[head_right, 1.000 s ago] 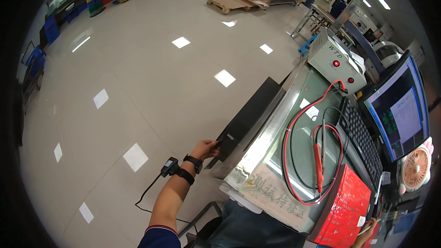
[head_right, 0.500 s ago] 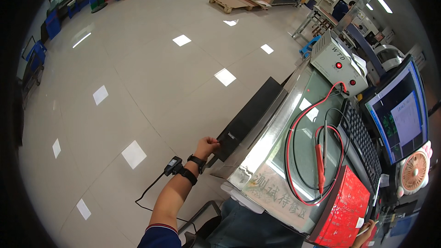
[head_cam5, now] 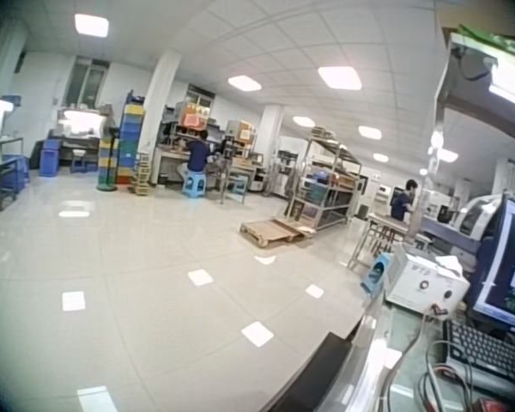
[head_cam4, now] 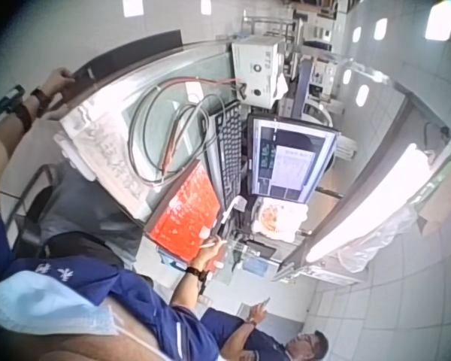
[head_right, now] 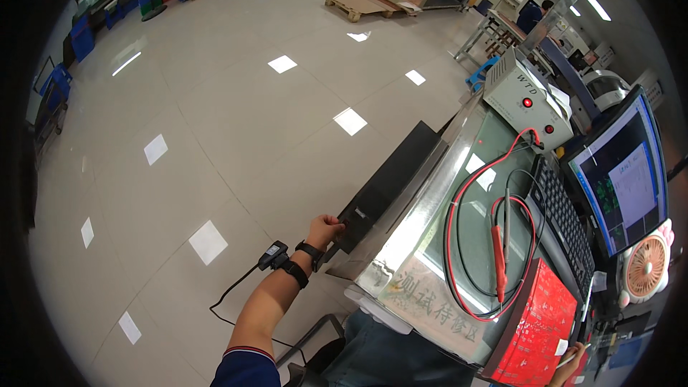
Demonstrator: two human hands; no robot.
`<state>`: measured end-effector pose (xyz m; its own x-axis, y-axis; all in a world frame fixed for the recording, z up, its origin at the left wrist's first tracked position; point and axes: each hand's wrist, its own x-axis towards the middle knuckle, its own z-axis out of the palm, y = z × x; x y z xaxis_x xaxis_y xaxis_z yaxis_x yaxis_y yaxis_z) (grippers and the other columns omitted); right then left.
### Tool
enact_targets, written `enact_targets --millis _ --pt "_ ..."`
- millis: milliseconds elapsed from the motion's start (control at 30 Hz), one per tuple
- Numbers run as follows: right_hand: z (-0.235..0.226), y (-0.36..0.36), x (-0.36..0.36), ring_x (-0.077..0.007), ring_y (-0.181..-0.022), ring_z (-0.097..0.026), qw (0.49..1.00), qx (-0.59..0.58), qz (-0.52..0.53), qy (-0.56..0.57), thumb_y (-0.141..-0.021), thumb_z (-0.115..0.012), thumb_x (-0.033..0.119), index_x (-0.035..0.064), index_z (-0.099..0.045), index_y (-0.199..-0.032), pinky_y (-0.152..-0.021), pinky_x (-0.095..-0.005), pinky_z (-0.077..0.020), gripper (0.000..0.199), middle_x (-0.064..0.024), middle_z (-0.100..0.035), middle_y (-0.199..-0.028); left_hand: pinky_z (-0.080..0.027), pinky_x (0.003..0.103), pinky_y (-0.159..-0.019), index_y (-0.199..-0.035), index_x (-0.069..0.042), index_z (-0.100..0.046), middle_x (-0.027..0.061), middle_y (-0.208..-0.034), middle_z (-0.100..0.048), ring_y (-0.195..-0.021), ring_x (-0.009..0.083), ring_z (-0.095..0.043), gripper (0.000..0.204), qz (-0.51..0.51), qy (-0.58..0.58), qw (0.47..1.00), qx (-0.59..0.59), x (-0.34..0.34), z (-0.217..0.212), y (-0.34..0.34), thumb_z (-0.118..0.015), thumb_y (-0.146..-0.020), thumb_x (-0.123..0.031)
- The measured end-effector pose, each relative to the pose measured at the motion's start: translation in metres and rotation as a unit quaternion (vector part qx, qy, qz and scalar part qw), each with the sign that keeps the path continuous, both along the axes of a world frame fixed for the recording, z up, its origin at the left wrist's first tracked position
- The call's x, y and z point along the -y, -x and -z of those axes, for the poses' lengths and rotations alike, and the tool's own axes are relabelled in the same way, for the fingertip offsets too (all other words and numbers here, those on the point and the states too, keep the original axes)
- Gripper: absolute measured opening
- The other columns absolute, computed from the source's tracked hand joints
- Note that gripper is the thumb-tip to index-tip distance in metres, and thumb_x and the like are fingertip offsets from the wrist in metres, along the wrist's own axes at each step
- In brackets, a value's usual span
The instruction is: Testing components on a red circuit board using multimeter probes and entering data into a computer.
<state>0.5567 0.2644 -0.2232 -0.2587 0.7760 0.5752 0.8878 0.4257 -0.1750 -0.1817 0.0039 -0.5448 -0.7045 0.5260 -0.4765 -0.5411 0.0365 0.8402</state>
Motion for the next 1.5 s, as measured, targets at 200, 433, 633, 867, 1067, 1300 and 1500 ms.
enact_targets --millis 200,433,633,867,1067,1300,1500 --pt "-0.001 0.022 0.008 -0.0134 -0.074 -0.048 0.999 -0.027 -0.015 -0.008 -0.096 -0.046 0.005 0.0015 -0.05 -0.11 -0.067 -0.0252 -0.0418 0.014 -0.0064 -0.051 -0.087 -0.049 0.029 -0.052 -0.08 -0.002 -0.057 0.0063 -0.069 -0.061 -0.057 0.0156 -0.059 0.019 0.006 0.007 1.0 -0.004 -0.006 0.014 0.003 -0.073 -0.069 0.002" --pt "-0.001 0.046 0.024 -0.0068 -0.068 -0.043 0.996 -0.083 -0.002 -0.017 -0.095 -0.045 0.002 0.0025 -0.054 -0.107 -0.06 -0.02 -0.0363 0.016 0.0018 -0.046 -0.079 -0.049 0.029 -0.054 -0.078 -0.002 -0.059 0.0073 -0.067 -0.063 -0.058 0.0161 -0.062 0.019 0.043 0.075 0.993 -0.084 -0.015 0.019 0.012 -0.075 -0.069 -0.007" --pt "-0.023 0.098 0.072 -0.0147 -0.07 -0.054 0.996 -0.028 0.058 -0.057 -0.086 -0.052 -0.002 0.0032 -0.058 -0.098 -0.063 -0.027 -0.0433 0.014 -0.0052 -0.053 -0.075 -0.046 0.028 -0.047 -0.066 -0.002 -0.066 0.008 -0.062 -0.065 -0.053 0.0153 -0.061 0.016 0.138 0.036 0.978 -0.151 -0.022 -0.02 0.01 -0.073 -0.074 -0.014" --pt "-0.025 0.112 0.07 -0.0309 -0.072 -0.065 0.991 -0.065 0.082 -0.078 -0.081 -0.059 0.008 0.0079 -0.062 -0.09 -0.064 -0.0375 -0.0509 0.01 -0.0131 -0.064 -0.075 -0.049 0.032 -0.07 -0.106 0.0 -0.062 0.009 -0.089 -0.064 -0.081 0.0182 -0.061 0.03 0.11 -0.101 0.987 0.061 0.035 0.126 0.057 -0.056 -0.089 -0.024" --pt "-0.047 0.12 0.07 -0.0244 -0.068 -0.066 0.991 -0.023 0.013 -0.133 -0.084 -0.058 0.009 0.0069 -0.06 -0.093 -0.06 -0.0341 -0.0508 0.01 -0.0084 -0.065 -0.071 -0.034 0.024 -0.055 -0.106 -0.004 -0.06 0.0068 -0.094 -0.06 -0.068 0.0115 -0.048 0.048 0.049 0.143 0.984 -0.091 0.118 -0.051 0.007 -0.058 -0.087 -0.048" --pt "-0.061 0.085 0.016 -0.0262 -0.068 -0.067 0.973 -0.204 0.029 -0.102 -0.09 -0.055 0.01 0.0117 -0.058 -0.098 -0.057 -0.0372 -0.0502 0.009 -0.0086 -0.068 -0.076 -0.034 0.026 -0.039 -0.076 -0.006 -0.067 0.0059 -0.061 -0.063 -0.045 0.0119 -0.047 0.045 0.174 0.183 0.936 -0.246 0.165 -0.046 0.001 -0.052 -0.089 -0.046" --pt "-0.06 0.055 -0.029 -0.0346 -0.089 -0.06 0.986 -0.12 0.055 -0.1 -0.078 -0.067 0.012 0.0107 -0.055 -0.102 -0.074 -0.0437 -0.0479 0.026 -0.0142 -0.062 -0.089 -0.048 0.031 -0.056 -0.094 -0.002 -0.065 0.0122 -0.086 -0.067 -0.071 0.0199 -0.063 0.031 0.415 0.105 0.847 -0.316 0.152 -0.092 -0.062 -0.053 -0.092 -0.031"
